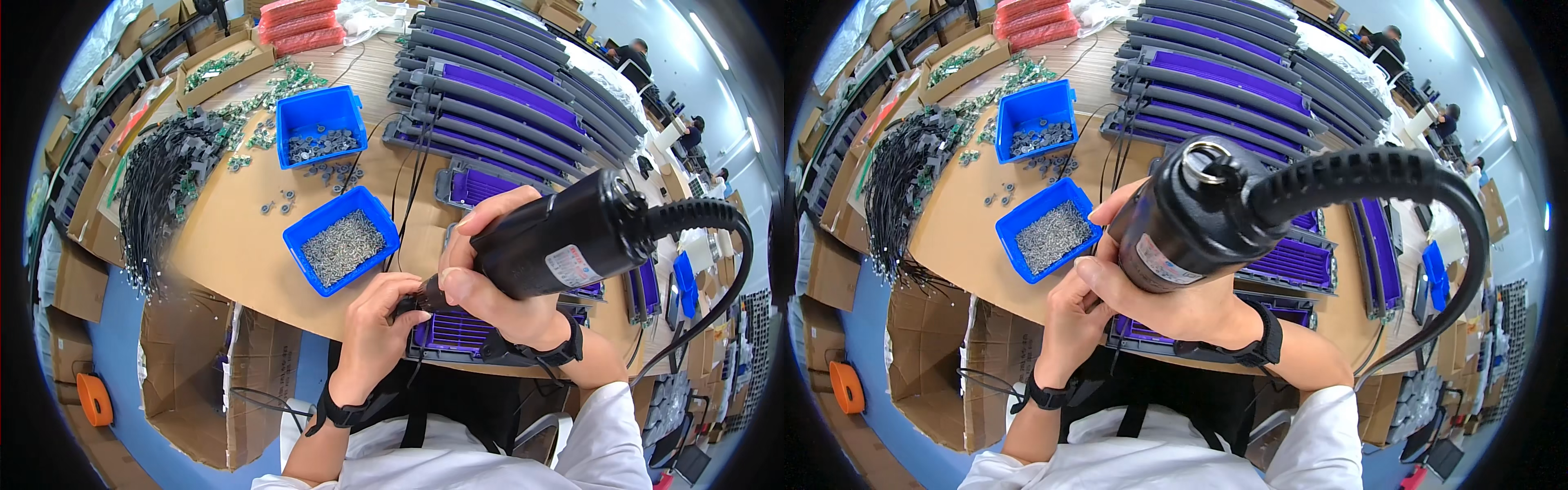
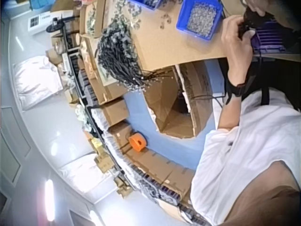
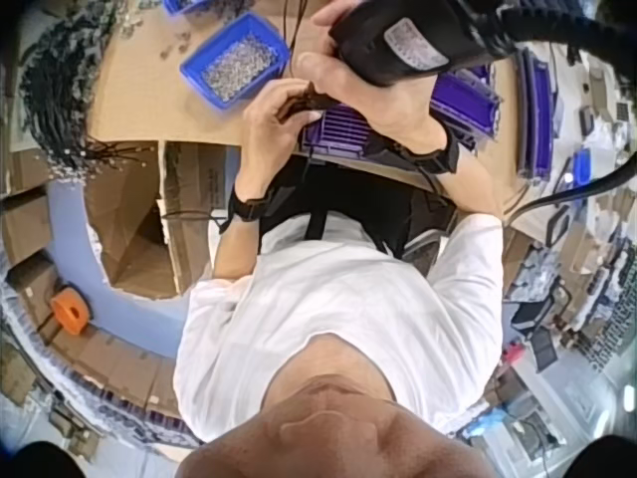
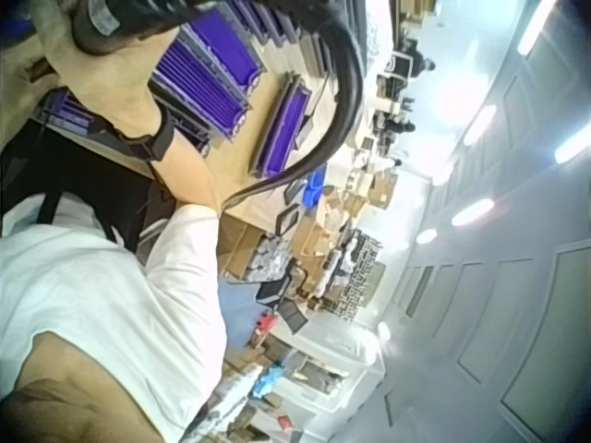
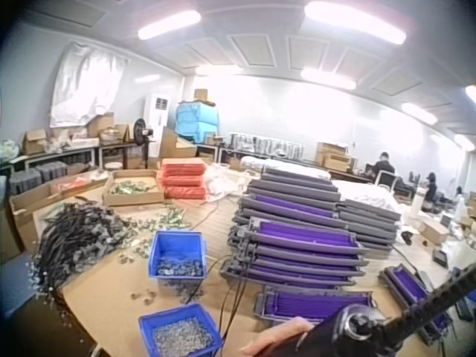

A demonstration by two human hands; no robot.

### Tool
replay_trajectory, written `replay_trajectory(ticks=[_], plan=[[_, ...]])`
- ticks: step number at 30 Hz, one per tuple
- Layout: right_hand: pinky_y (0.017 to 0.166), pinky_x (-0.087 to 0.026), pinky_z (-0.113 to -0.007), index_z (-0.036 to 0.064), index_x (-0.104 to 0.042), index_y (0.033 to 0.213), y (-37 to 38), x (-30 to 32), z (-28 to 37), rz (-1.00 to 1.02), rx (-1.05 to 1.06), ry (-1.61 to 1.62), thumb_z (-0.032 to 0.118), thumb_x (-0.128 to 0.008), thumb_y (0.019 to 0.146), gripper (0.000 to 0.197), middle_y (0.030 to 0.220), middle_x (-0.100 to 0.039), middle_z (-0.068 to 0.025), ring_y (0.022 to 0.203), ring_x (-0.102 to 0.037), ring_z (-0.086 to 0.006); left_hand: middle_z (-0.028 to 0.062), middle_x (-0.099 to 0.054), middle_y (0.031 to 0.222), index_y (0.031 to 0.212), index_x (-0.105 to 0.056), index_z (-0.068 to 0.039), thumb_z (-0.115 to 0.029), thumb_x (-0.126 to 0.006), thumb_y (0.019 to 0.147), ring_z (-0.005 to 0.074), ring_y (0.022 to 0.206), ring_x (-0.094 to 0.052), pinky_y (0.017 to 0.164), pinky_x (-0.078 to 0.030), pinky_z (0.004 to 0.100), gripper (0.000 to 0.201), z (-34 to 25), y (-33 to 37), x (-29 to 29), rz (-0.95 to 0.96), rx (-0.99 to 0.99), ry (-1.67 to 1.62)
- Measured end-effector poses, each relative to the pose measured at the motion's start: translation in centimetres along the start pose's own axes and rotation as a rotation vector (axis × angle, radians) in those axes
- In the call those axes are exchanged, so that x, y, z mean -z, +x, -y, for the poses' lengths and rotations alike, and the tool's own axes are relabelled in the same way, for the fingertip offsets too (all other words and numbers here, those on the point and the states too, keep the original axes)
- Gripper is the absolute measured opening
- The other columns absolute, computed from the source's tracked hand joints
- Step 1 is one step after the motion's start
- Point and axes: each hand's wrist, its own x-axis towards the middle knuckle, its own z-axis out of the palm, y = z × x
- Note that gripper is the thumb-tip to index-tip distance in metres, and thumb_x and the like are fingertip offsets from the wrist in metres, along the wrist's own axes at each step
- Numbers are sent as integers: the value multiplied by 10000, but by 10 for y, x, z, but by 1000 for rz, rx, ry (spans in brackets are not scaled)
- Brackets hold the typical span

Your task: The person uses a handheld electric screwdriver to fasten screws into purple electronic components on a workbench. They repeatedly pick up screws from a blue bin, align them with the component, and drive them in before moving to the next unit.

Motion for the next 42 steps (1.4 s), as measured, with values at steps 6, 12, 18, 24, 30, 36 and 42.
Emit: replay_trajectory(ticks=[6,12,18,24,30,36,42], plan=[[552,-475,-274,19,-412,1074,5,2,5,90,-7,-134,-47,-689,781,408,651,-551,-79,567,-575,-153,112,-658,1030,1017,-641,-1,101,-744,688,269,897,-646,758,-519,333,359,-3,1,0,0,-4,4],[564,-453,-263,35,-422,1013,8,3,-2,136,-6,-82,-39,-696,759,381,658,-559,-69,577,-563,-132,113,-659,1020,1006,-641,6,100,-745,686,274,891,-645,762,-520,339,350,-2,0,-1,-6,-13,26],[580,-414,-240,36,-428,973,14,5,-1,205,13,-137,-10,-713,752,364,668,-571,-54,595,-544,-107,112,-657,1022,1009,-644,9,105,-744,689,267,886,-647,761,-521,335,348,-1,-1,0,15,7,19],[589,-430,-236,34,-453,958,9,1,0,153,-41,-76,2,-735,743,356,688,-586,-55,612,-565,-103,113,-656,1026,1017,-646,13,108,-744,689,260,888,-651,763,-524,329,355,-5,-1,2,31,5,54],[588,-454,-241,22,-487,981,9,2,0,184,67,-165,2,-758,738,365,713,-600,-52,618,-585,-105,112,-658,1037,1015,-648,16,119,-738,693,254,902,-655,783,-528,324,350,-10,-1,3,47,7,93],[580,-471,-253,-1,-520,1022,6,4,18,66,32,-65,3,-752,755,354,746,-614,-62,624,-590,-111,123,-613,1070,1122,-610,5,125,-727,710,252,957,-631,796,-526,318,444,-3,-1,0,63,28,-21],[599,-490,-307,22,-426,1118,-2,37,63,34,24,-325,1,-687,767,438,659,-536,-61,575,-557,-155,149,-561,1102,1245,-520,26,-65,-792,743,286,996,-570,851,-487,373,579,-17,6,6,183,28,199]])
